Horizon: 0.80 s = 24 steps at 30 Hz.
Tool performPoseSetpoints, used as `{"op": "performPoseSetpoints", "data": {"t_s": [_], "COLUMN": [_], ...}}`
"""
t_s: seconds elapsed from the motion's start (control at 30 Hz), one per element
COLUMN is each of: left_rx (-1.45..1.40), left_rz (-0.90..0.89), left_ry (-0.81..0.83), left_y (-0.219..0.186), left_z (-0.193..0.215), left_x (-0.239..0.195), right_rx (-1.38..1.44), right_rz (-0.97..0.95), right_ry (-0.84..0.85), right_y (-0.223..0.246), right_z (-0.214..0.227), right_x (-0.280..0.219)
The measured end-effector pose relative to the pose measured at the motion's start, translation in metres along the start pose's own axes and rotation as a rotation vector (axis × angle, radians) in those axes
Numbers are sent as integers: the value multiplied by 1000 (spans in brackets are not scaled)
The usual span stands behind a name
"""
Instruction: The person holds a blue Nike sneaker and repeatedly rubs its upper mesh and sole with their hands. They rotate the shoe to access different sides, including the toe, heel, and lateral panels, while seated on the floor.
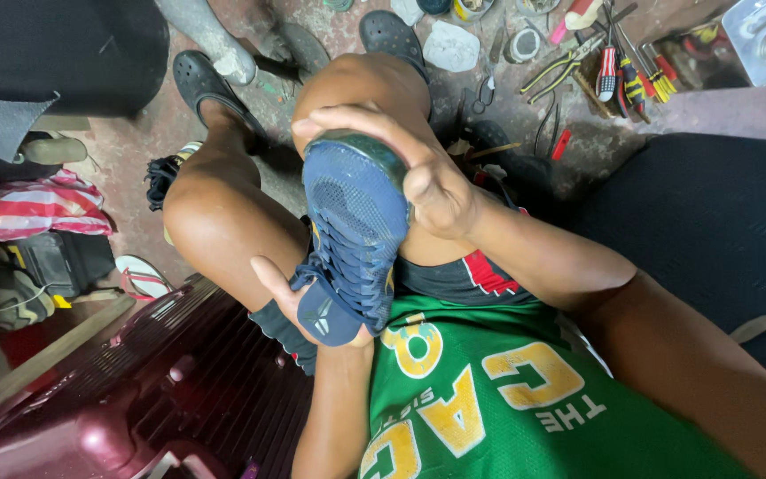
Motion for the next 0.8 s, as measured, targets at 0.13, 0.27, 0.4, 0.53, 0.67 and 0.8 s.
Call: {"op": "performPoseSetpoints", "data": {"t_s": [0.13, 0.27, 0.4, 0.53, 0.67, 0.8], "left_rx": [-104, -17, 14, 131, 209, 133], "left_rz": [-58, -29, 20, 10, 23, -52], "left_ry": [-23, 68, 86, -24, -37, -97], "left_y": [-2, -8, -13, -26, -31, -37], "left_z": [7, 4, 9, 23, 25, 33], "left_x": [-7, -7, -9, -10, -15, -17], "right_rx": [17, 143, 357, 261, 280, 338], "right_rz": [-28, -14, -24, -68, -22, 23], "right_ry": [-7, 42, 21, 11, 3, -25], "right_y": [-3, 4, 6, 9, 8, 3], "right_z": [-3, -4, -1, 1, 0, -2], "right_x": [-3, -2, -4, -9, -9, -13]}}
Point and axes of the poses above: each hand's wrist, its own x-axis towards the middle knuckle, its own z-axis out of the back of the hand, y = z × x, the point moved 9 cm from there along x, towards the middle knuckle, and after that the axes turned 14 degrees about y, right-handed, at the moved point
